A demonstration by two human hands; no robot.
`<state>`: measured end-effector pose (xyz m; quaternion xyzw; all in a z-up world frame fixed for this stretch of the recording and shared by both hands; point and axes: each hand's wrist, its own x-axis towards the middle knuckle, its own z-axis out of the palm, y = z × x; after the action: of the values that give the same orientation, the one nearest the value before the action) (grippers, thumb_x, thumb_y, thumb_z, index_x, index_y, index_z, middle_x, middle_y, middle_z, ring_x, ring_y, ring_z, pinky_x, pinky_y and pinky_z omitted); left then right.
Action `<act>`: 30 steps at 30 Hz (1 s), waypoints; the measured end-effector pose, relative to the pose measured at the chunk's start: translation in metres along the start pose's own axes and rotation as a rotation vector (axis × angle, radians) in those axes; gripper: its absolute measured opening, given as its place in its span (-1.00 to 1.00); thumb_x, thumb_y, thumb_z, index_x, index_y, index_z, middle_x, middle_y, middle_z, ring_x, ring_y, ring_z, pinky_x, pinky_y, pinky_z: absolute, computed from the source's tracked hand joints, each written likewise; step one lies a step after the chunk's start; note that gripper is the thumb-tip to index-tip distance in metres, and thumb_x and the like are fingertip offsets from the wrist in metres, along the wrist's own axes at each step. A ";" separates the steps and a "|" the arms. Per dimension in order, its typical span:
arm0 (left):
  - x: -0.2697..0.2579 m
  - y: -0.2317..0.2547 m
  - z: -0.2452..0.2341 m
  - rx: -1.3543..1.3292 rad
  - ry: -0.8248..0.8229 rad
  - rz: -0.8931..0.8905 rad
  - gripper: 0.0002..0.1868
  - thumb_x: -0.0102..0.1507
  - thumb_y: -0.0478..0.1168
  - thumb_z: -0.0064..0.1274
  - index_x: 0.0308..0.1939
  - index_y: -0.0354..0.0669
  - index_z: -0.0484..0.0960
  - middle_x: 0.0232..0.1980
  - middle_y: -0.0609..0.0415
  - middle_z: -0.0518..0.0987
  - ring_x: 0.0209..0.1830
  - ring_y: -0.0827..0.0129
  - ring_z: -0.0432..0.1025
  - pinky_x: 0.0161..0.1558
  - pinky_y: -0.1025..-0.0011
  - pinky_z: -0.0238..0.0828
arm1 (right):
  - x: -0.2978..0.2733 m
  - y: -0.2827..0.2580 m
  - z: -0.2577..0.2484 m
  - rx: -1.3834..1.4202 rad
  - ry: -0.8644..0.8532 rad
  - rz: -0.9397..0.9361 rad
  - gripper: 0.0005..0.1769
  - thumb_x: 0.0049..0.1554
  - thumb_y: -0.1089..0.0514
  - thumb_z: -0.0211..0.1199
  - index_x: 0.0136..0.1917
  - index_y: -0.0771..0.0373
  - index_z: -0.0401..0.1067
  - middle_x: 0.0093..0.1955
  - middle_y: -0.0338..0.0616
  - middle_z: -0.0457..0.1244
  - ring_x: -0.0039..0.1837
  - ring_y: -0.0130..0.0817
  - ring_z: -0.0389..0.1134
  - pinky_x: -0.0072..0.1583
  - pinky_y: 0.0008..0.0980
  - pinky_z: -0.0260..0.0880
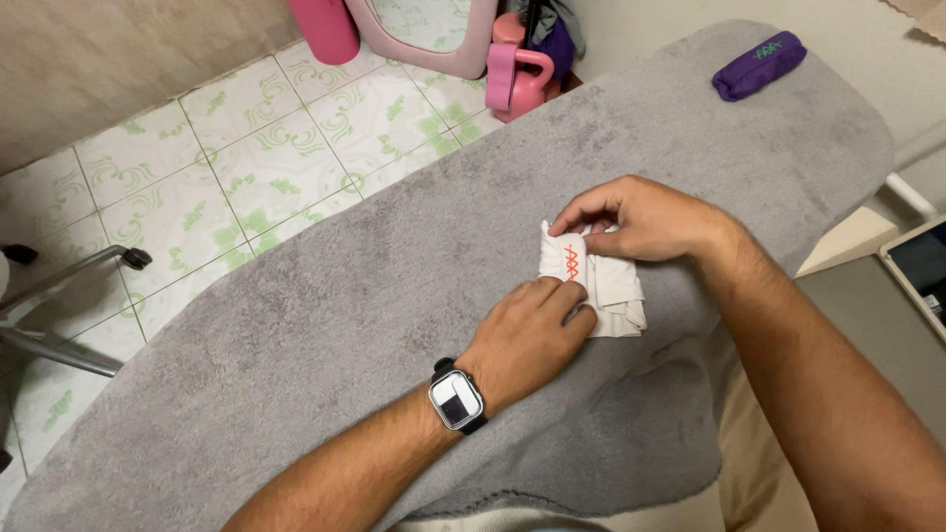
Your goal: The person folds white and pink underwear on a padded surface by hand, smoothing the fabric and tucking parts together.
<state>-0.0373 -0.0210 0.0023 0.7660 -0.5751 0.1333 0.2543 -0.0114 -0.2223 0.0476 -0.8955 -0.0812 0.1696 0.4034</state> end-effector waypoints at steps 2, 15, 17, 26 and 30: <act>-0.002 -0.001 0.002 0.006 -0.001 0.018 -0.91 0.04 -0.31 -0.03 -0.37 -0.19 0.48 -0.26 0.05 0.41 -0.18 0.28 0.36 -0.15 0.35 0.35 | 0.001 0.000 -0.002 0.008 -0.032 -0.014 -0.63 -0.17 0.35 0.12 -0.05 0.18 0.46 -0.14 -0.29 0.35 -0.16 -0.57 0.31 -0.07 -0.54 0.34; -0.003 -0.009 -0.009 -0.043 0.051 0.025 -0.94 0.06 -0.31 -0.03 -0.40 -0.17 0.49 -0.23 0.07 0.45 -0.12 0.30 0.39 -0.09 0.37 0.36 | -0.003 -0.012 0.001 -0.250 0.033 0.015 -0.68 -0.21 0.28 0.16 -0.11 0.18 0.45 -0.24 -0.27 0.29 -0.25 -0.48 0.25 -0.18 -0.48 0.29; -0.003 -0.010 -0.007 -0.049 0.104 0.060 -0.95 0.06 -0.31 -0.02 -0.40 -0.17 0.49 -0.24 0.09 0.46 -0.11 0.32 0.40 -0.07 0.38 0.36 | -0.007 -0.012 0.005 -0.311 0.085 -0.026 -0.69 -0.20 0.28 0.15 -0.12 0.19 0.44 -0.17 -0.26 0.29 -0.21 -0.44 0.27 -0.15 -0.45 0.31; 0.013 -0.015 -0.013 -0.253 -0.121 -0.081 -0.92 0.08 -0.28 0.02 -0.38 -0.19 0.53 -0.33 0.09 0.49 -0.26 0.27 0.42 -0.26 0.38 0.36 | -0.061 -0.013 0.021 -0.558 0.636 -0.012 -0.61 -0.11 0.04 0.24 -0.04 0.28 0.38 -0.07 -0.06 0.25 -0.03 -0.15 0.24 0.00 -0.29 0.24; 0.023 -0.025 -0.021 -0.334 -0.181 -0.073 -0.80 -0.01 -0.38 -0.03 -0.31 -0.17 0.56 -0.27 0.11 0.51 -0.24 0.26 0.42 -0.25 0.37 0.37 | -0.092 -0.006 0.059 -0.634 0.668 0.367 -0.49 -0.08 -0.22 0.21 -0.11 0.26 0.37 -0.11 -0.04 0.22 0.00 -0.15 0.18 0.04 -0.24 0.19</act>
<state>-0.0043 -0.0231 0.0251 0.7426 -0.5815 -0.0427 0.3296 -0.1184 -0.2033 0.0373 -0.9790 0.1641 -0.0916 0.0785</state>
